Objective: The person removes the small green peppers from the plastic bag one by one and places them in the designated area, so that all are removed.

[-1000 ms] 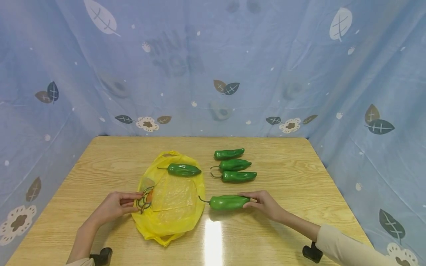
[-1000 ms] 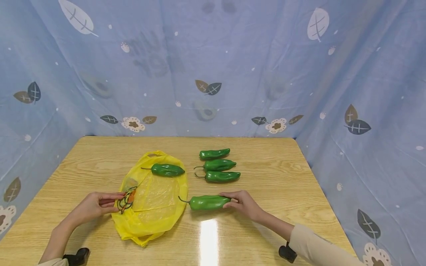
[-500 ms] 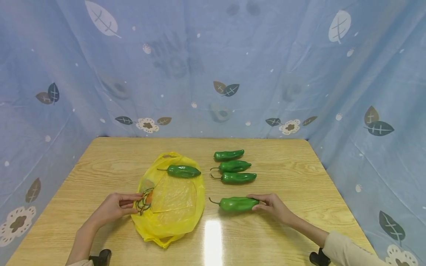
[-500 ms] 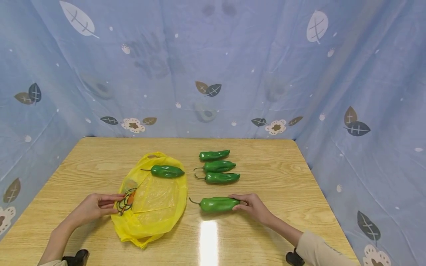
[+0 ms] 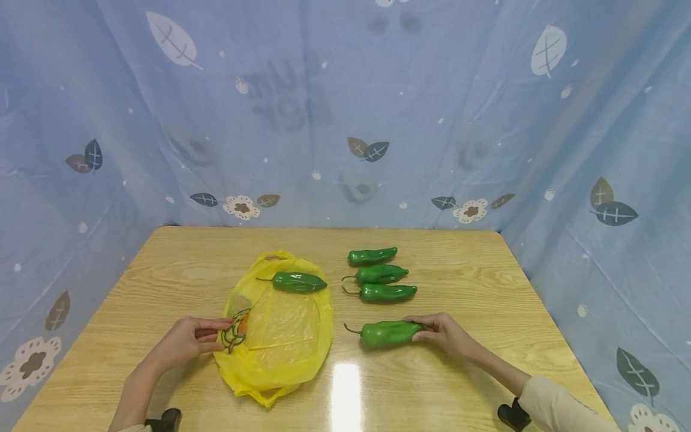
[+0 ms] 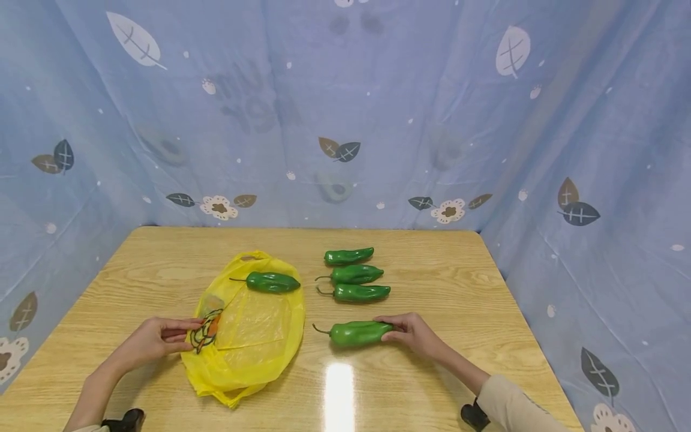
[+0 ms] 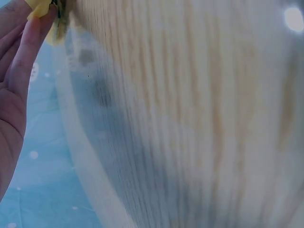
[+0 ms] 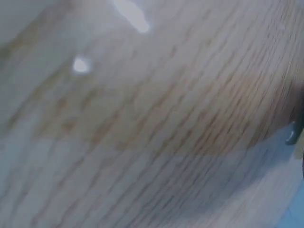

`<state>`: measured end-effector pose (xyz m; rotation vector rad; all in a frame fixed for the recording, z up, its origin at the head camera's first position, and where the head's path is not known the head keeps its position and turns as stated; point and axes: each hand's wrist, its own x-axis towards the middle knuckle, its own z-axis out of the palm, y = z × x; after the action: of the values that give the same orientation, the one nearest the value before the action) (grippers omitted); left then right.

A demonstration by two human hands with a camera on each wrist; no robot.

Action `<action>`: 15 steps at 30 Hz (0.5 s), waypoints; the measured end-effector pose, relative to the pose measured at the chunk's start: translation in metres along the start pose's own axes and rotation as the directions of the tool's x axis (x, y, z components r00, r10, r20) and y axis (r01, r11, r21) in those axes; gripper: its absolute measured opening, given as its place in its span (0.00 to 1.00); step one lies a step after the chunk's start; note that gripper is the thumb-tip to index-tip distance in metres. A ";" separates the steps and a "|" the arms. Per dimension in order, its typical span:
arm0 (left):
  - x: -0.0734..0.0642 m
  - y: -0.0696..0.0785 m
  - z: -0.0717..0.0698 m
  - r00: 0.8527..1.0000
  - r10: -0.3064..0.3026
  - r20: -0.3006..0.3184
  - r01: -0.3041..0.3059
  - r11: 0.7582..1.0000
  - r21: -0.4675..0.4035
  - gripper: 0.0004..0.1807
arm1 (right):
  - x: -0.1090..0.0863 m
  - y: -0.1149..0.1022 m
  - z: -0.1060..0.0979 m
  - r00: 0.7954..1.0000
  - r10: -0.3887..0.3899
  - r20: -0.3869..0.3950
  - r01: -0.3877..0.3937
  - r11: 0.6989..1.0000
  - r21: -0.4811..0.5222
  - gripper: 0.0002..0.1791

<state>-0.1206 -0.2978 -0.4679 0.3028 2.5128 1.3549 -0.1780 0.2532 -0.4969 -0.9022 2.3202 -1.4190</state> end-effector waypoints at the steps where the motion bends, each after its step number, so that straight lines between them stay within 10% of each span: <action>1: 0.000 0.000 0.000 1.000 -0.002 0.001 0.002 1.000 0.001 0.26 | 0.001 0.002 0.000 1.000 -0.006 -0.006 0.006 1.000 0.000 0.24; 15: -0.001 -0.001 0.001 1.000 0.001 -0.012 -0.001 1.000 0.031 0.26 | 0.016 0.009 -0.005 0.998 -0.035 -0.053 0.033 0.999 -0.043 0.22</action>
<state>-0.1198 -0.2976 -0.4688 0.3029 2.5458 1.3234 -0.1959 0.2492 -0.5006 -0.9303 2.3930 -1.4296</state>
